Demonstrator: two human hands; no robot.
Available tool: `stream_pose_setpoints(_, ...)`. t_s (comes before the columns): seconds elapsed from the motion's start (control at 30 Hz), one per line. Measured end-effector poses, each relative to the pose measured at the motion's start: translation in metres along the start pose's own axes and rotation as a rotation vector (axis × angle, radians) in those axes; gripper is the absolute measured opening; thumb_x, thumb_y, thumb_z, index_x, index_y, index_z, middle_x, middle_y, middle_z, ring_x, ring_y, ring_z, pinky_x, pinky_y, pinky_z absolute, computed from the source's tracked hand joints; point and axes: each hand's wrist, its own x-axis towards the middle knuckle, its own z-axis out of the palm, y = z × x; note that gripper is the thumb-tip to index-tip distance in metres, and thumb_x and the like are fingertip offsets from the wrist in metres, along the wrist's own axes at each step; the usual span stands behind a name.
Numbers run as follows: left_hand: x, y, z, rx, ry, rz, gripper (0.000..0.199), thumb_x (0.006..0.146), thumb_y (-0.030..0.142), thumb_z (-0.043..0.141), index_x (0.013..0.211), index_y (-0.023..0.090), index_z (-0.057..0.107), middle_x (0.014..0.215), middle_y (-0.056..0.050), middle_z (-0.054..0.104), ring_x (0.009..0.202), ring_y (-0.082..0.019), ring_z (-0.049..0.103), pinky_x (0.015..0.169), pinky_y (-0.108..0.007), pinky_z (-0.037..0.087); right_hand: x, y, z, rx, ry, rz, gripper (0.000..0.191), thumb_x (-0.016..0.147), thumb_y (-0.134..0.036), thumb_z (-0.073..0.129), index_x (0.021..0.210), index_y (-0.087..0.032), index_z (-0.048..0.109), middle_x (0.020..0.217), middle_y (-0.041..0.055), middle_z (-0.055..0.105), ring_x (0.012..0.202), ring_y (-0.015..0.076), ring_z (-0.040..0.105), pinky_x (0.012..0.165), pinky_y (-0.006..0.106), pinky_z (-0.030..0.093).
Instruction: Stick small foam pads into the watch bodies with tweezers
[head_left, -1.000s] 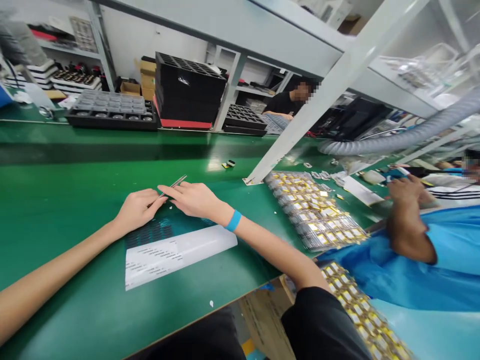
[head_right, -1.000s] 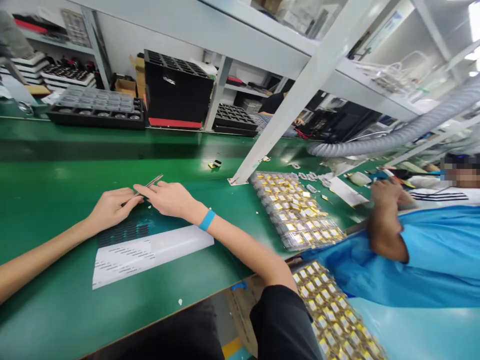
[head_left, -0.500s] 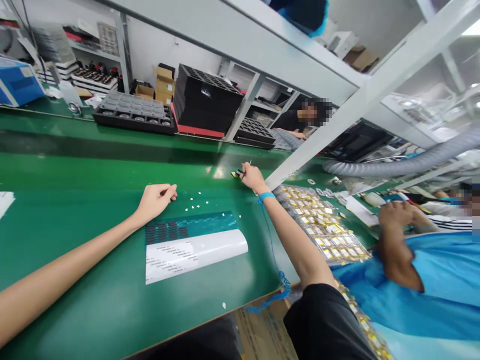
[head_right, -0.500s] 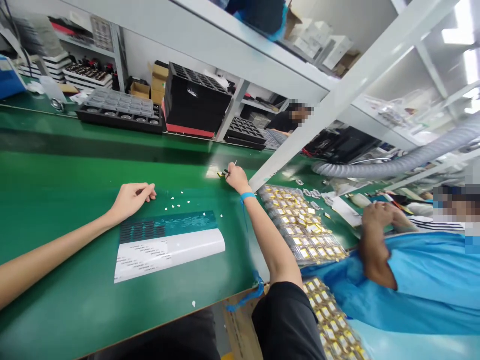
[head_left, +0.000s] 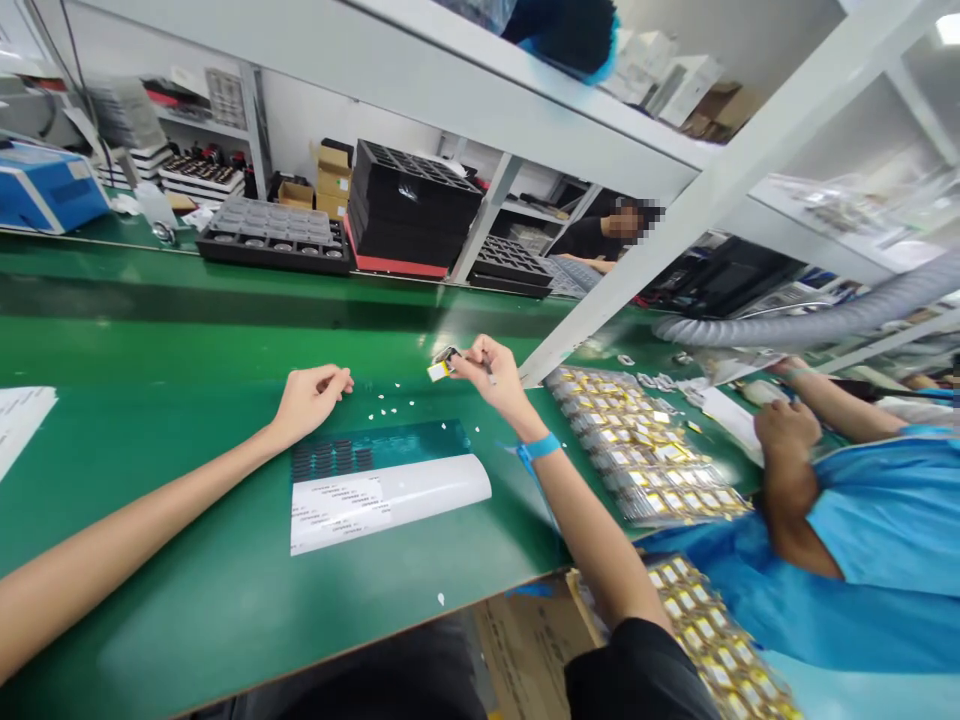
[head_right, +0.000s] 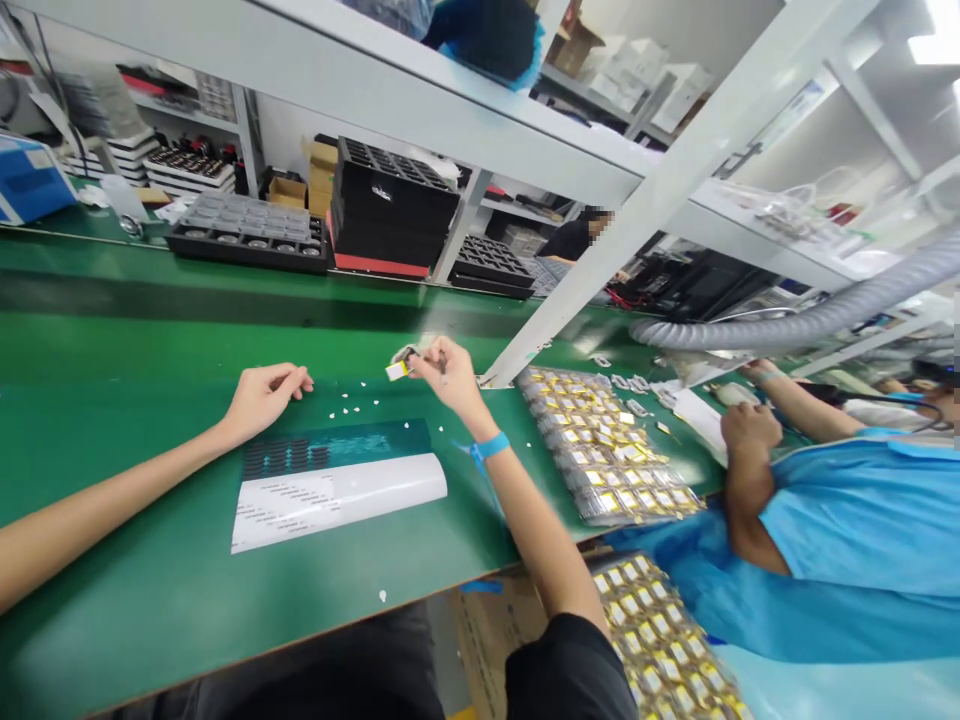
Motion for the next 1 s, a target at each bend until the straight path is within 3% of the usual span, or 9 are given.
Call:
stream_pose_setpoints(0.07,-0.009,0.020,0.002,-0.018,-0.026,0.031,0.042,0.090,0.054,0.059,0.084,0.016,0.075,0.083,-0.010,0.079,0.072,-0.020,0.071,0.070,-0.031,0.056,-0.025,-0.018,0.016,0.135,-0.047,-0.044,0.065,0.078,-0.082,0.071,0.077,-0.027,0.036,0.066,-0.0078,0.050,0.071,0.0162,0.069,0.066,0.032,0.064)
stream_pose_setpoints(0.2,-0.039,0.062,0.014,-0.098,-0.182,0.047,0.049,0.087,0.050,0.070,0.123,0.017,0.072,0.108,-0.010,0.080,0.086,-0.021,0.075,0.074,-0.030,0.061,-0.063,-0.047,0.043,0.343,-0.130,-0.059,0.063,0.082,-0.073,0.075,0.075,-0.027,0.033,0.070,-0.0043,0.058,0.070,0.0161,0.070,0.061,0.030,0.063)
stream_pose_setpoints(0.3,-0.062,0.079,0.022,-0.304,-0.247,-0.070,0.046,0.091,0.043,0.071,0.126,0.013,0.069,0.105,-0.011,0.080,0.077,-0.019,0.076,0.069,-0.029,0.064,-0.083,-0.059,0.051,0.467,-0.214,-0.043,0.060,0.082,-0.062,0.082,0.075,-0.027,0.033,0.076,-0.0017,0.066,0.070,0.0157,0.070,0.064,0.031,0.063)
stream_pose_setpoints(0.47,-0.088,0.080,0.016,-0.482,-0.184,-0.287,0.033,0.092,0.040,0.077,0.112,0.014,0.075,0.088,-0.007,0.081,0.071,-0.020,0.078,0.071,-0.031,0.068,-0.105,-0.065,0.056,0.452,-0.325,-0.091,0.050,0.091,-0.057,0.075,0.076,-0.028,0.037,0.085,0.0036,0.074,0.077,0.0181,0.071,0.071,0.035,0.062)
stream_pose_setpoints(0.7,-0.105,0.072,0.013,-0.500,-0.178,-0.371,0.036,0.093,0.048,0.076,0.113,0.018,0.080,0.099,-0.008,0.082,0.076,-0.020,0.079,0.071,-0.028,0.067,-0.117,-0.061,0.066,0.288,-0.214,-0.174,0.043,0.097,-0.044,0.070,0.073,-0.027,0.038,0.063,-0.0042,0.062,0.062,0.0151,0.067,0.056,0.027,0.048)
stream_pose_setpoints(0.8,-0.108,0.071,0.012,-0.427,-0.203,-0.340,0.036,0.093,0.044,0.077,0.118,0.019,0.079,0.102,-0.008,0.082,0.080,-0.020,0.079,0.070,-0.026,0.066,-0.122,-0.063,0.067,0.313,-0.205,-0.183,0.040,0.099,-0.037,0.067,0.074,-0.028,0.037,0.062,-0.0043,0.062,0.067,0.0163,0.070,0.057,0.027,0.049)
stream_pose_setpoints(1.0,-0.109,0.069,0.011,-0.196,-0.184,-0.118,0.030,0.093,0.033,0.073,0.116,0.015,0.079,0.087,-0.006,0.080,0.066,-0.014,0.072,0.061,-0.020,0.061,-0.130,-0.068,0.069,0.315,-0.158,-0.205,0.043,0.099,-0.033,0.070,0.072,-0.027,0.038,0.073,-0.0024,0.075,0.058,0.0142,0.069,0.052,0.027,0.050)
